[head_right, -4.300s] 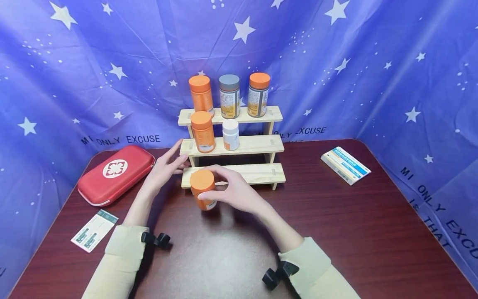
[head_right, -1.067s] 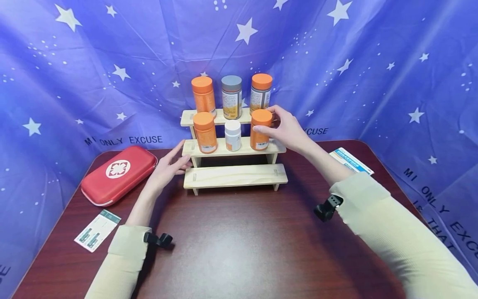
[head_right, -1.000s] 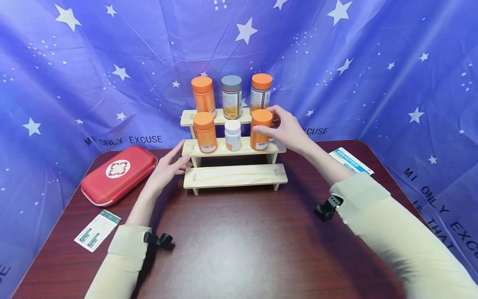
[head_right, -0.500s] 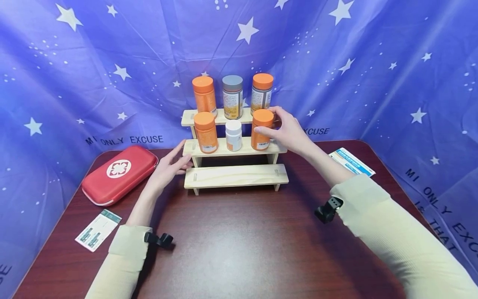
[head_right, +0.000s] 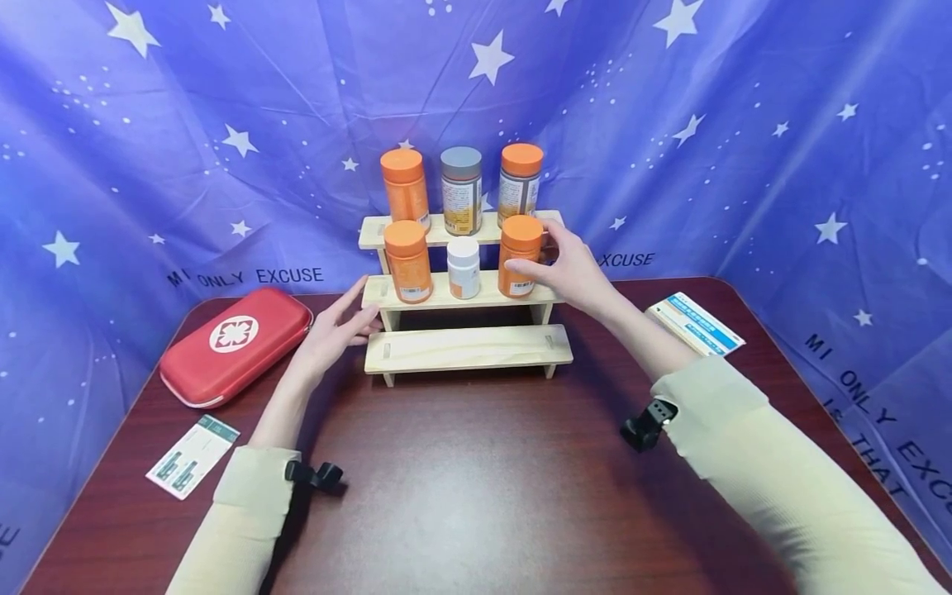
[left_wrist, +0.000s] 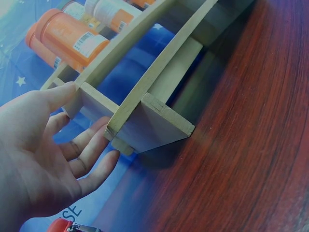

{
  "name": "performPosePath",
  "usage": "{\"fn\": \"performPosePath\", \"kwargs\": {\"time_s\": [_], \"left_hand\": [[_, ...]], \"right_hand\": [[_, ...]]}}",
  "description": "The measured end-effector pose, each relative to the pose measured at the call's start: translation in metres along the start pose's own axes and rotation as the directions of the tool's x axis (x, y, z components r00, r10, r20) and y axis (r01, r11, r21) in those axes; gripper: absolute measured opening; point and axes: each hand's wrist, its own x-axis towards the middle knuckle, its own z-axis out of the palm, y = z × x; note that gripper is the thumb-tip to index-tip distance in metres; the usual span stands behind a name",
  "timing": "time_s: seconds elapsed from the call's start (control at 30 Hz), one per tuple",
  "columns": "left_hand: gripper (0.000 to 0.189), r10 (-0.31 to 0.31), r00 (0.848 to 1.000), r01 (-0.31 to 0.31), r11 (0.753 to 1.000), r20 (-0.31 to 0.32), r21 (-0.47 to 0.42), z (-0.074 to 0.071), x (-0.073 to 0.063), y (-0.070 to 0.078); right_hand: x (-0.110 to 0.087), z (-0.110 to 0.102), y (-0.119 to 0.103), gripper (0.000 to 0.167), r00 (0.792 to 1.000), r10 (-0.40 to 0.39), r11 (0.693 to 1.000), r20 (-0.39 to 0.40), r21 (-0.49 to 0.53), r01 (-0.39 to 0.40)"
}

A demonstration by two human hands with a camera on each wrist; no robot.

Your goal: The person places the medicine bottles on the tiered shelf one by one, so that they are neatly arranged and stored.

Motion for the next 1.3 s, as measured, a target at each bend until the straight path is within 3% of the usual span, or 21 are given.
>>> {"fn": "performPosePath", "kwargs": {"time_s": [0.37,0.7,0.93,1.13,1.3], "left_hand": [[0.066,-0.005,1.000,0.005,1.000,-0.013,-0.006,0.002,-0.002,-0.004],[0.065,0.003,1.000,-0.003,1.000,-0.008,-0.010,0.014,0.002,-0.011],[0.066,-0.010,1.000,0.010,1.000,-0.017,0.000,0.013,0.001,-0.009],[0.069,-0.003,1.000,0.002,0.999,0.020,0.043,0.010,0.003,-0.003],[0.069,-0.011,0.999,0.003,0.985,0.044,0.175,0.004,0.002,-0.004]], "right_hand": [[-0.004,0.007,0.008,0.066,1.000,0.018,0.999,0.003,0.050,-0.018],[-0.022,-0.003,0.017,0.065,0.998,0.058,0.996,-0.001,0.061,-0.058],[-0.031,-0.004,0.025,0.067,0.999,0.048,0.995,-0.005,0.084,-0.047],[-0.041,-0.003,0.036,0.062,0.998,0.023,0.995,-0.051,0.102,-0.018],[-0.049,-0.003,0.046,0.060,0.998,0.020,0.992,-0.052,0.129,-0.014]]}}
